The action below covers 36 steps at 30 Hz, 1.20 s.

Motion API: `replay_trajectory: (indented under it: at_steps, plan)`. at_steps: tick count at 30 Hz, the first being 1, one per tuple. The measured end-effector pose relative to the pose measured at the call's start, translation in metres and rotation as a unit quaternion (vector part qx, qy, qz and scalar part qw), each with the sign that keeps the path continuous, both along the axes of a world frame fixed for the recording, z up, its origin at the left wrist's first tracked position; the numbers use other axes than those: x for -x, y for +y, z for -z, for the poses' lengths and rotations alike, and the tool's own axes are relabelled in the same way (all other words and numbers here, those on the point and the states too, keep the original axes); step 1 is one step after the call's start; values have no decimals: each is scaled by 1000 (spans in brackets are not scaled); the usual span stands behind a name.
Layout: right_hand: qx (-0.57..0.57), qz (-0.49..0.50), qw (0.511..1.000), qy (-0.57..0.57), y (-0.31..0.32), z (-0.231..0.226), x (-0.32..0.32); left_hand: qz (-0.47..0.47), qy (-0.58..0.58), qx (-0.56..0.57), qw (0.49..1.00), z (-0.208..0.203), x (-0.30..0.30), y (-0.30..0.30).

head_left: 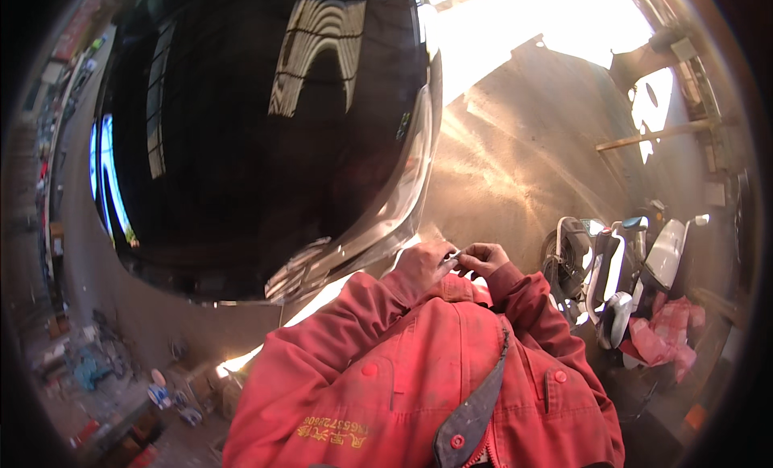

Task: The person works under the open trunk of a black car, pressing and adjusting the rear bumper area. They walk to a workbench, select fasteners from a box, return to the trunk, and continue pressing the bumper. The person then walks to the front of the car and touches the hood.

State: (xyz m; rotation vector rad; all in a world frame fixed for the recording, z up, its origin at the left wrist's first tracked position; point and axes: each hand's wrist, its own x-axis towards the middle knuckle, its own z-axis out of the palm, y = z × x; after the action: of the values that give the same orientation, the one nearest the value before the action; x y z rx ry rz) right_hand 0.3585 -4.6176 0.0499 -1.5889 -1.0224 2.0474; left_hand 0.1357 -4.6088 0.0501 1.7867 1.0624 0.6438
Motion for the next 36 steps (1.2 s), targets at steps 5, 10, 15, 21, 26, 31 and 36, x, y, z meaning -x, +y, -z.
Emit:
replay_trajectory:
  at_steps: [5,10,15,21,26,31,36]
  plan:
    - [-53,89,985,-140,14,35,-60,12,203,-82,976,49,-1,84]
    - [-40,132,957,-254,-38,118,-198,-21,416,-126,900,94,5,163]
    - [124,164,910,-361,-103,165,-305,-34,514,-172,840,116,3,222]
    - [131,174,930,-298,-19,174,-344,-42,541,-166,824,145,-17,239]
    - [4,115,969,-217,128,154,-327,-61,550,-171,815,158,-19,237]
    - [14,103,972,-212,193,145,-309,-102,483,-207,845,143,-19,250]
    - [71,34,971,-225,174,194,-341,-302,524,-186,774,120,-3,289]
